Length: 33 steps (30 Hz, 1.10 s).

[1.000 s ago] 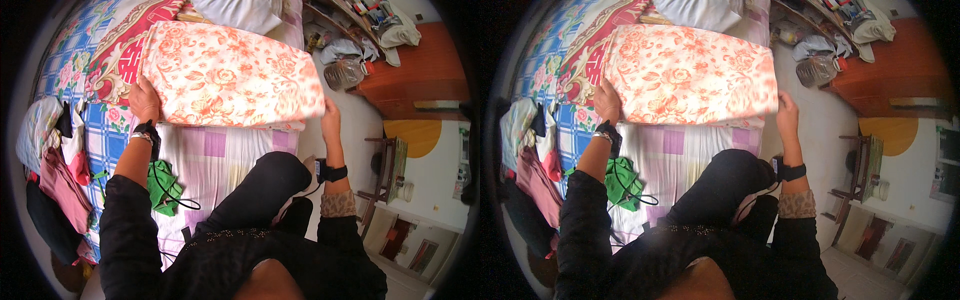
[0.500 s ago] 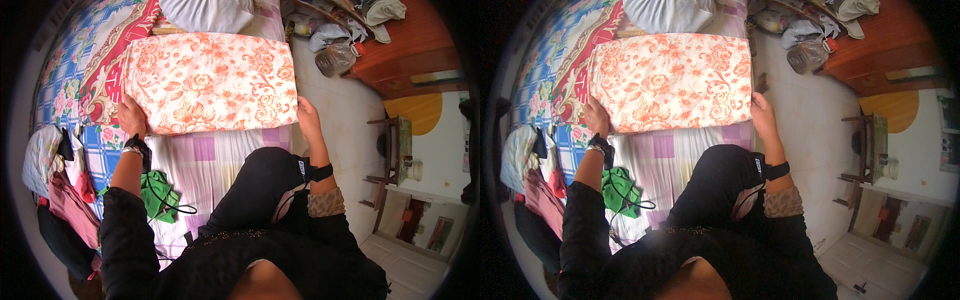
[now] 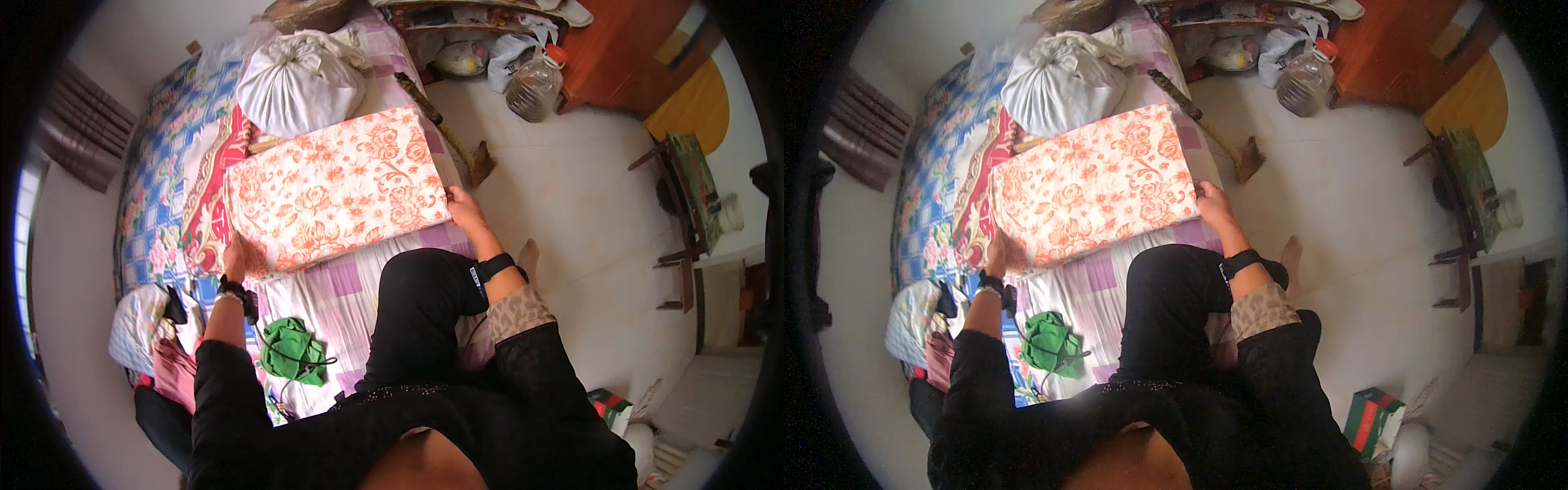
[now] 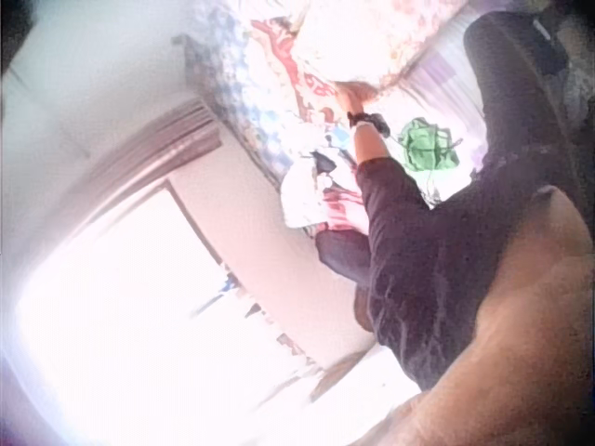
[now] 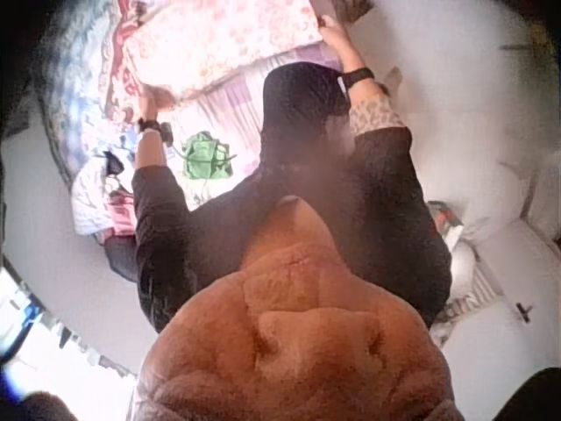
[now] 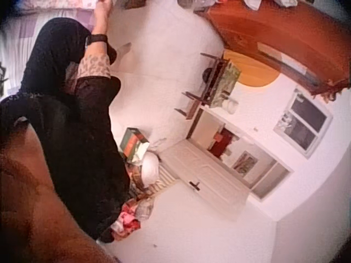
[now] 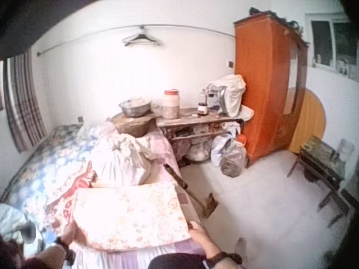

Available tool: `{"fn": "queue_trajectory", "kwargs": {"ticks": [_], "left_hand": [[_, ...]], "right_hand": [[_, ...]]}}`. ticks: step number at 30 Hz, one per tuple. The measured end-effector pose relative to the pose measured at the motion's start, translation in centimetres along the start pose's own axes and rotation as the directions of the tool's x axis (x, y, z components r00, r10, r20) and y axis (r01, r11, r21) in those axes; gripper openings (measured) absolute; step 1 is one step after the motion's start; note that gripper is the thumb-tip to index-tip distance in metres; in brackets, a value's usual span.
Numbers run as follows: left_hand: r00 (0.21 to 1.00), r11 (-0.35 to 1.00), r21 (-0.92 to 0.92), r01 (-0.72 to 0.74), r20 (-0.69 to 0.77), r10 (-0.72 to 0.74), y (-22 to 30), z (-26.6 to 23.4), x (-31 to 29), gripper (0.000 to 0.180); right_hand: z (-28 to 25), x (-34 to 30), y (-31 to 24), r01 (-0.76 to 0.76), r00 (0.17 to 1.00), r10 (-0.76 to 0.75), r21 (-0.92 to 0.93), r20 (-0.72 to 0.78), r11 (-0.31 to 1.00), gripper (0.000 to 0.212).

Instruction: The person folds a floral-patterned cloth on a bed. They smooth the fabric, fold it in half multiple times, and adjust the edges to create a neat rectangular bundle.

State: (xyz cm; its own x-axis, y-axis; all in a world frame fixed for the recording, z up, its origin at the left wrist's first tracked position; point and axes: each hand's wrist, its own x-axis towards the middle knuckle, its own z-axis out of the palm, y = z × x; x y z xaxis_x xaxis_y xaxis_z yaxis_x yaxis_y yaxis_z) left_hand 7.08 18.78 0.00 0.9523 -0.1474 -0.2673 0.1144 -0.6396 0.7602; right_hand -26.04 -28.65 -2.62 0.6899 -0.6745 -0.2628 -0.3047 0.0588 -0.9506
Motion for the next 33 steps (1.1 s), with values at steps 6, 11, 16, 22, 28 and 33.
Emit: {"fn": "queue_trajectory", "kwargs": {"ticks": [6, 11, 16, 22, 28, 33], "left_hand": [[0.578, 0.613, 0.367, -0.700, -0.212, 0.788, 9.6, 7.2, -5.9, 0.050], [0.617, 0.520, 0.437, -0.734, 0.110, 0.779, 16.4, 22.2, -10.8, 0.055], [0.718, 0.551, 0.622, -0.556, 0.025, 0.696, 17.3, 25.1, -12.1, 0.058], [0.693, 0.494, 0.668, -0.556, 0.046, 0.719, 16.9, 25.6, -11.7, 0.059], [0.693, 0.494, 0.684, -0.537, 0.023, 0.721, 16.6, 25.9, -11.5, 0.058], [0.700, 0.499, 0.682, -0.534, 0.027, 0.713, 16.7, 25.9, -11.5, 0.058]], "right_hand": [[1.1, 2.3, 2.3, 0.116, 0.988, -0.135, -0.237, -0.069, 0.965, 0.027], [-0.1, 1.8, 0.7, 0.096, 0.994, -0.113, -0.444, -0.012, 0.891, 0.026], [-0.1, 0.6, 1.5, -0.017, 1.000, 0.015, -0.295, -0.011, 0.955, 0.018], [-2.0, -1.0, 0.0, -0.043, 0.994, 0.035, -0.082, -0.100, 0.996, 0.020], [-3.4, -2.3, -5.0, 0.078, 0.992, -0.088, -0.109, -0.091, 0.991, 0.025], [1.7, -2.3, -8.3, 0.352, 0.918, -0.393, -0.562, 0.051, 0.749, 0.018]]}}
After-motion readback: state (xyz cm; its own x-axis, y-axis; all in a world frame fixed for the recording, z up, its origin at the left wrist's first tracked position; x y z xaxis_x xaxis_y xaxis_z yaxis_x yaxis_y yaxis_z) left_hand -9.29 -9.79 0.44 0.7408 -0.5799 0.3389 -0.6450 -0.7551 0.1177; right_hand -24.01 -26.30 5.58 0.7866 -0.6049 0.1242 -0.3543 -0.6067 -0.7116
